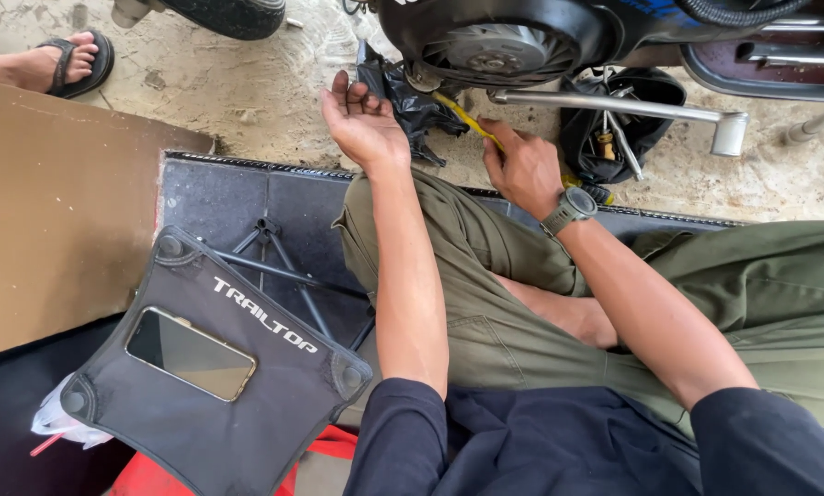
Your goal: The person is sitting on the ground and working on the engine of a scooter. They use a yellow screwdriver to manipulate components near the engine casing and later use a wrench to tighten a bolt on the side of the engine.
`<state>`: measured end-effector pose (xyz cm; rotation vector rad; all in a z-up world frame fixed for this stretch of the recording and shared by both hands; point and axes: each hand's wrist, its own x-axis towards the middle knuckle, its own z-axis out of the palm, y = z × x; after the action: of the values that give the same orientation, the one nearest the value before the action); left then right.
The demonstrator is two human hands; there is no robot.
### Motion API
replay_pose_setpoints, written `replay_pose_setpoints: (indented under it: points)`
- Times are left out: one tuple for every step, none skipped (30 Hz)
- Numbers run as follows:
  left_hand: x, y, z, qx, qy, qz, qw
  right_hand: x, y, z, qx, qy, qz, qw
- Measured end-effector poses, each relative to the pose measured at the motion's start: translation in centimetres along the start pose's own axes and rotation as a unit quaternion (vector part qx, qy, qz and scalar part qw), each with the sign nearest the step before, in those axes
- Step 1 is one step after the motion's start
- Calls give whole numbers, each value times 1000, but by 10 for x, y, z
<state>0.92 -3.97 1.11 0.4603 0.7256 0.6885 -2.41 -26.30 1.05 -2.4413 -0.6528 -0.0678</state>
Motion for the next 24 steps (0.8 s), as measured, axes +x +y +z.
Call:
replay_pose_setpoints:
  points:
    - [0, 1, -1, 1, 2, 0, 1000, -1, -1, -2, 1, -2, 0, 1000]
    - [-1, 2, -2, 0, 1, 5, 1000, -2, -1, -5, -12, 9, 1, 1000]
    - [0, 1, 0, -3, -3, 9, 1000, 0, 0, -9, -27, 22, 0, 999]
    - [-1, 1, -1, -5, -3, 9, 1000, -4, 3, -7, -28, 22, -2, 999]
    - [-2, 1, -1, -7, -1, 6, 1000, -7, 7, -5, -31, 31, 13, 999]
    - [-2, 0, -1, -8, 1, 3, 1000, -9, 11, -3, -33, 39, 27, 998]
    - [-2, 1, -1, -9, 2, 3, 1000, -6, 6, -1, -34, 38, 26, 998]
    - [-1, 0, -1, -12, -2, 3, 1000, -2, 2, 1, -27, 29, 12, 999]
    - [-2, 0, -2, -12, -6, 3, 1000, -1, -3, 3, -19, 19, 0, 1000]
    - [-3, 0, -3, -10, -5, 2, 1000, -1, -2, 4, -18, 17, 2, 1000]
    - [-2, 0, -2, -12, -4, 5, 1000, 1, -2, 4, -7, 15, 9, 1000]
    - [0, 1, -2, -14, -2, 7, 1000, 3, -2, 5, 3, 14, 16, 1000]
    - [-1, 2, 0, -15, -2, 8, 1000, -3, 3, 4, 3, 13, 15, 1000]
    - [-1, 3, 1, -16, 8, 1, 1000, -8, 7, 3, 30, 25, 34, 999]
    - [-3, 3, 2, -19, 18, -6, 1000, -13, 13, 2, 56, 37, 52, 996]
    - [-2, 3, 1, -21, 20, -5, 1000, -11, 11, 6, 55, 35, 50, 997]
    - [-2, 2, 1, -23, 8, -1, 1000, -10, 9, 9, 69, 31, 50, 996]
    - [-3, 1, 1, -25, -4, 3, 1000, -10, 8, 13, 83, 27, 51, 995]
    - [-3, 2, 1, -23, -4, 1, 1000, -7, 8, 14, 84, 27, 53, 995]
    - [-5, 3, 2, -21, 0, -1, 1000, -5, 8, 15, 69, 26, 40, 996]
    - [-5, 4, 3, -19, 3, -2, 1000, -2, 8, 17, 54, 27, 27, 998]
    - [-5, 5, 3, -17, 2, -3, 1000, -4, 11, 11, 54, 28, 28, 998]
    - [-5, 5, 4, -22, 9, -3, 1000, -4, 15, 5, 64, 18, 38, 997]
    - [-4, 6, 5, -27, 16, -3, 999, -4, 18, -1, 74, 7, 48, 996]
